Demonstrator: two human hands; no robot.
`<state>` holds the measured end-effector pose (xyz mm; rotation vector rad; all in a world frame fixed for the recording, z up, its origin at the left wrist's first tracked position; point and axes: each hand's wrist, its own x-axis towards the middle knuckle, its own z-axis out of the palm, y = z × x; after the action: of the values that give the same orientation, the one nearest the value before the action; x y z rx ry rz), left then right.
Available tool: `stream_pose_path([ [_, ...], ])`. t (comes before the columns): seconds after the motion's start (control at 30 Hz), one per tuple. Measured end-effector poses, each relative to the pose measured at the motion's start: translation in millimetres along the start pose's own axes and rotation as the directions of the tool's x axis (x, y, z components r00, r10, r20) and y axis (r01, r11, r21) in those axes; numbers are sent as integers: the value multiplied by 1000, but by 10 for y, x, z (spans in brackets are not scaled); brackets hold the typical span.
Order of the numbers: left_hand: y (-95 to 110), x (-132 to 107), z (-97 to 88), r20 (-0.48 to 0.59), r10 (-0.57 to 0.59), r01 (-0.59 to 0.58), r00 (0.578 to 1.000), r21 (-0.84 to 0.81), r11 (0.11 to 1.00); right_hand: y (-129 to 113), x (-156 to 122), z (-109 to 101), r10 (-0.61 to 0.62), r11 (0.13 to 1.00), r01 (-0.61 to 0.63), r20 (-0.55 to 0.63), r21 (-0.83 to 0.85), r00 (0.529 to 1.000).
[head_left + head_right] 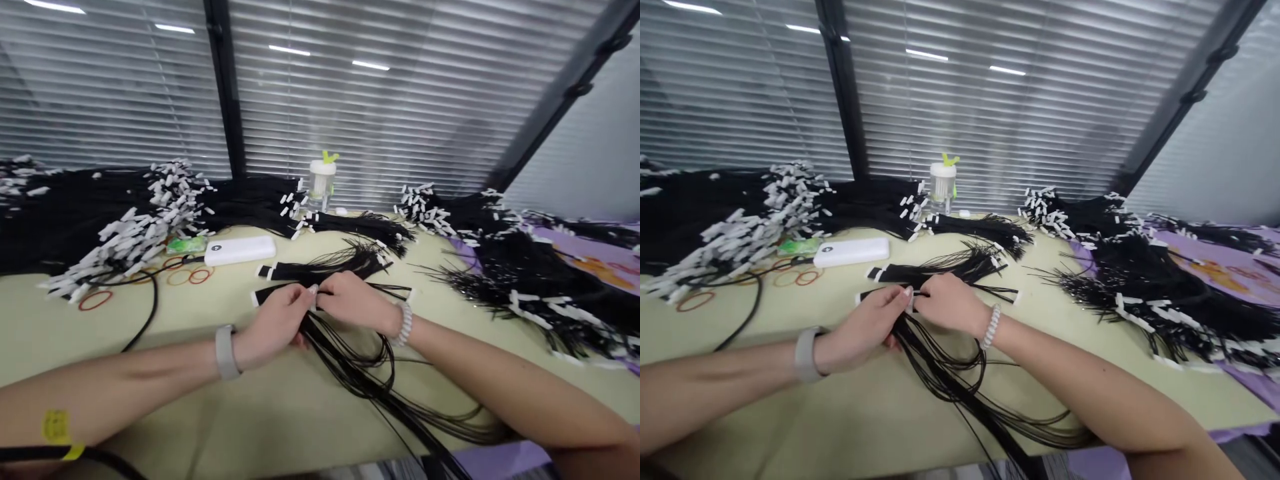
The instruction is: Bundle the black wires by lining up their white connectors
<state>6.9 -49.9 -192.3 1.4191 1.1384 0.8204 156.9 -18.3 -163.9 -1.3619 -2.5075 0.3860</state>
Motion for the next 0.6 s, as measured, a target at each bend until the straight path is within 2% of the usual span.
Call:
stream_pose_path([
  [0.13,21,10,-4,38,5,-6,999,19,1000,20,-19,-55,-48,998,49,51,-34,998],
  [0.23,72,-5,-8,53,3,-4,999,11,1000,124,-21,-198,-118,990,127,130,-62,984],
  [0.3,97,-17,-14,48,3,-3,999,-3,1000,235,-22,-303,-150,980,165,128,-113,980],
  [0.4,102,-25,-22,34,6,-5,999,-36,999,379,-57,-401,-138,957,127,-23,-262,990],
  [0.47,93,-23,-21,18,8,-6,1000,-64,998,395,-127,-423,-131,933,74,-139,-353,982],
  [0.53,91,-20,-16,-13,11,-12,1000,-94,995,326,-240,-432,-162,903,63,-200,-425,966],
  [0.6,103,-21,-9,-57,16,-23,998,-122,992,202,-373,-442,-198,877,80,-206,-473,958],
])
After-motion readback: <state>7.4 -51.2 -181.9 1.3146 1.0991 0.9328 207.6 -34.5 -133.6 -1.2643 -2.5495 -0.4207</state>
